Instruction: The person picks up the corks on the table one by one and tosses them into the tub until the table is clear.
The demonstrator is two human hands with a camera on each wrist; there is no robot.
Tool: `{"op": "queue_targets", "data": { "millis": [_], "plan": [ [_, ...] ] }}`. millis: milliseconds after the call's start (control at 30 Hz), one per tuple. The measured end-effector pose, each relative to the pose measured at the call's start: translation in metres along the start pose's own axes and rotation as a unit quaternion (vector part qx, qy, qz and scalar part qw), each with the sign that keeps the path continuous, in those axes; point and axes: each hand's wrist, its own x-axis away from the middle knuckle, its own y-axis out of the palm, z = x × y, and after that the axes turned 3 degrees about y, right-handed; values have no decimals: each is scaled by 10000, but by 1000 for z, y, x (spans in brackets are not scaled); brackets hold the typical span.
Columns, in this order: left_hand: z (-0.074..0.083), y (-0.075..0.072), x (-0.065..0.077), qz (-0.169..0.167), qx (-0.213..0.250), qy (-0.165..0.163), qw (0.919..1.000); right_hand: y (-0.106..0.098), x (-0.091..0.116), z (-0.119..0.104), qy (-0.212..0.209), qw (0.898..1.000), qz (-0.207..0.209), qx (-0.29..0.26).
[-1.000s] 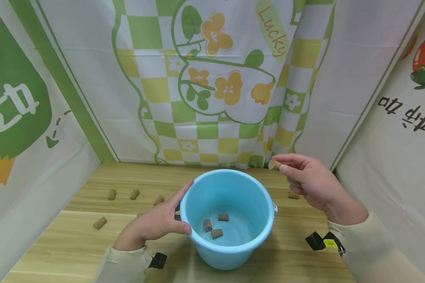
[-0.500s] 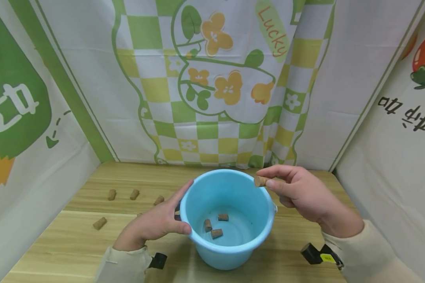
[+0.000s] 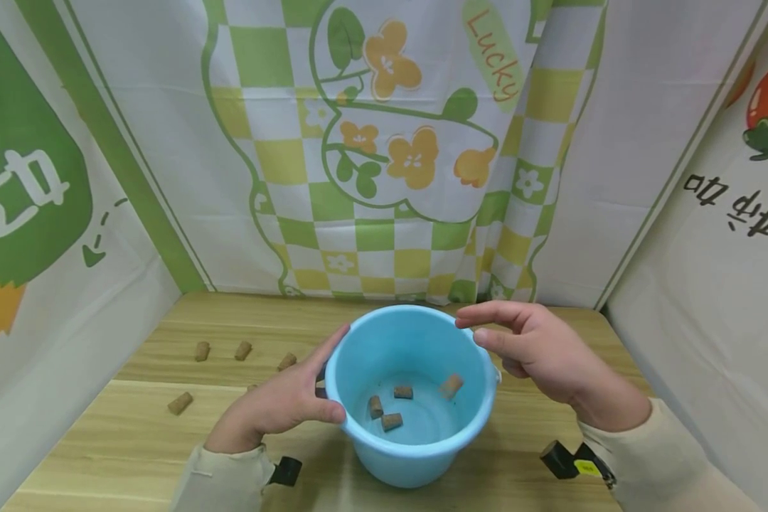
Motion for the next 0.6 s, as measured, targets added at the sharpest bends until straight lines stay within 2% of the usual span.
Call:
{"op": "queue_targets", "data": {
  "millis": [333, 600],
  "plan": [
    [-1, -1, -1, -13, 29, 21, 10000, -3, 0, 1, 36, 9998, 140, -144],
    [-1, 0, -1, -11, 52, 27, 10000, -14, -1, 7, -14, 9990, 328, -300]
  ]
}}
